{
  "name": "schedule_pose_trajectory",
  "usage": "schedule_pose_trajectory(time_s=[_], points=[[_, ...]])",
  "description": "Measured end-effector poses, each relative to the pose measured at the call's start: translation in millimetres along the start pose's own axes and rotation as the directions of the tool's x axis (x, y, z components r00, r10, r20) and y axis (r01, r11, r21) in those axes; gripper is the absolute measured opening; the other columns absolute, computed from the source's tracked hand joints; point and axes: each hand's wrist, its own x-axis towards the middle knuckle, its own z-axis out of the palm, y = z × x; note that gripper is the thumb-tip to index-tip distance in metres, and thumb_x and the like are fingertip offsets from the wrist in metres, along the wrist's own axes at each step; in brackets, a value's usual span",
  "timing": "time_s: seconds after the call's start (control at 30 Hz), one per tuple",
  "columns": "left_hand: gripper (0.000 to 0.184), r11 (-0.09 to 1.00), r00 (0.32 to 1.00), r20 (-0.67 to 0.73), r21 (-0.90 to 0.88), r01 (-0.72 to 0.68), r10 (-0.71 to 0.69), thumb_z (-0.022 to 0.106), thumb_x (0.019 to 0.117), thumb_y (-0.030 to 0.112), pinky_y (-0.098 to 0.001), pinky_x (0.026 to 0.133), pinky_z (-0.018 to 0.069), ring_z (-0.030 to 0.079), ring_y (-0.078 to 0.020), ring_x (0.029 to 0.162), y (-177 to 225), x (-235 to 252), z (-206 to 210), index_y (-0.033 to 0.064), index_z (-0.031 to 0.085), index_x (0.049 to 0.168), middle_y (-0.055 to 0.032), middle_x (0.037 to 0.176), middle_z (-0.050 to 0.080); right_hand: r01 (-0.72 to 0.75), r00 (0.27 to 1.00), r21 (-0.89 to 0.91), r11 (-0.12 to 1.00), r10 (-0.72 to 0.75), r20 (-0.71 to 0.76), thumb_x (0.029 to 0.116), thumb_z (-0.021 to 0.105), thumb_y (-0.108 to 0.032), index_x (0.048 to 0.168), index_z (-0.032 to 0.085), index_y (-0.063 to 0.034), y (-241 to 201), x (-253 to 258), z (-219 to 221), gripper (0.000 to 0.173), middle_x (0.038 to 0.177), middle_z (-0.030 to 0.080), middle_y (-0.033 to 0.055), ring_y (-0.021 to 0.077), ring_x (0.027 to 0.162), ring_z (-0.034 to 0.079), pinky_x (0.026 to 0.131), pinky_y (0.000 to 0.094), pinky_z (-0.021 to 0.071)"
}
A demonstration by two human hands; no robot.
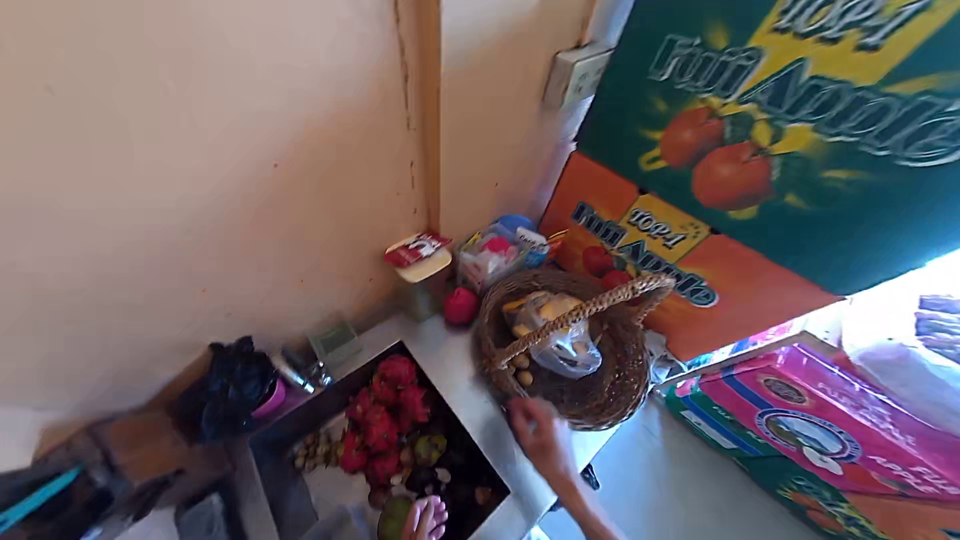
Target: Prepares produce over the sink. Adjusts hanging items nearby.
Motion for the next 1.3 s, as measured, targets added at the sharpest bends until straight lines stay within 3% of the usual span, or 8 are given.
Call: schedule_pose_trajectory(time_s=[0.17,0.4,0.5,0.63,0.83,0.97,1.1,1.3], points=[[0.03,0.996,0.998,-0.055,-0.093,0.01,-0.015,0.042,0.1086,0.014,-0.0318,0.08,0.0565,0.068,-0.0173,0.087,-0.1,11.2,-3.9,-0.0075,0.058,0.122,-0.0151,0.102,0.069,-0.337,0.871,-0.286,0.897,0.412,0.268,0.1048,0.055,-0.036,0.139,0.057,0.0008,39.4,88.1,-13.6,0.05,0.135,0.061,0.0274,0.0443,0.128,0.058,0.108,0.0628,0.0426],[0.028,0.977,0.985,0.037,0.126,-0.172,0.169,0.047,0.106,0.011,-0.0323,0.088,0.0548,0.066,-0.0171,0.098,17.1,13.8,-14.1,-0.0077,0.058,0.123,-0.0171,0.114,0.066,-0.283,0.91,-0.258,0.924,0.344,0.234,0.1,0.065,-0.029,0.122,0.067,0.0021,38.5,79.4,-23.9,0.038,0.115,0.067,0.0322,0.0544,0.11,0.063,0.091,0.0766,0.0448],[0.025,0.903,0.929,0.219,0.25,-0.35,0.3,0.053,0.1016,0.013,-0.0316,0.083,0.0574,0.068,-0.0129,0.086,11.3,11.2,-15.3,-0.0048,0.067,0.113,-0.0105,0.1,0.07,-0.258,0.931,-0.163,0.952,0.29,0.223,0.0998,0.067,-0.029,0.125,0.065,-0.0001,3.5,50.9,-59.8,0.039,0.11,0.07,0.0248,0.0435,0.103,0.068,0.092,0.067,0.0502],[0.033,0.994,0.809,0.587,0.07,-0.084,0.027,0.036,0.1085,0.011,-0.0345,0.085,0.0606,0.072,-0.0144,0.083,3.7,3.0,6.3,-0.0068,0.064,0.11,-0.0071,0.091,0.072,-0.296,0.916,0.301,0.907,0.18,0.357,0.0995,0.065,-0.023,0.124,0.063,0.001,-6.6,13.5,-54.7,0.035,0.107,0.073,0.0119,0.0189,0.095,0.071,0.088,0.0396,0.0594],[0.031,0.99,0.734,0.669,0.02,0.14,-0.117,0.036,0.1082,0.01,-0.0415,0.098,0.0567,0.071,-0.0235,0.104,-33.7,25.4,48.5,-0.0064,0.059,0.121,-0.0146,0.113,0.072,-0.481,0.876,0.847,0.228,0.071,0.478,0.1009,0.044,-0.008,0.137,0.052,0.0016,-27.7,0.6,-34.7,0.039,0.116,0.068,0.015,0.0202,0.097,0.069,0.09,0.0356,0.058],[0.029,0.926,0.872,0.321,-0.052,-0.374,0.37,0.045,0.1015,0.008,-0.0414,0.1,0.0548,0.068,-0.0241,0.11,-42.7,79.1,33.0,-0.0075,0.063,0.119,-0.0172,0.116,0.071,-0.474,0.88,0.869,-0.143,-0.064,0.47,0.0983,0.056,-0.012,0.127,0.063,-0.0026,-48.7,-8.1,-32.9,0.032,0.118,0.07,0.0196,0.0253,0.1,0.072,0.092,0.0355,0.0595],[0.038,0.826,0.822,0.123,0.032,-0.563,0.556,0.048,0.0999,0.012,-0.0401,0.105,0.0503,0.062,-0.0253,0.121,17.3,80.7,22.4,-0.011,0.057,0.128,-0.0224,0.13,0.063,-0.45,0.893,0.891,-0.053,-0.03,0.449,0.1057,0.04,-0.01,0.138,0.053,0.0014,-68.1,-14.7,-29.0,0.037,0.119,0.067,0.0188,0.0262,0.1,0.072,0.092,0.0384,0.0601],[0.053,0.713,0.671,0.242,-0.205,-0.671,0.701,0.051,0.1022,0.03,-0.0422,0.105,0.0513,0.059,-0.0257,0.127,90.7,9.8,32.8,-0.0066,0.049,0.14,-0.0178,0.14,0.058,-0.418,0.886,0.883,0.212,-0.118,0.448,0.1,0.06,-0.005,0.127,0.052,0.0001,-79.2,-29.1,-3.7,0.028,0.116,0.067,0.0149,0.0264,0.104,0.071,0.098,0.0449,0.059]])
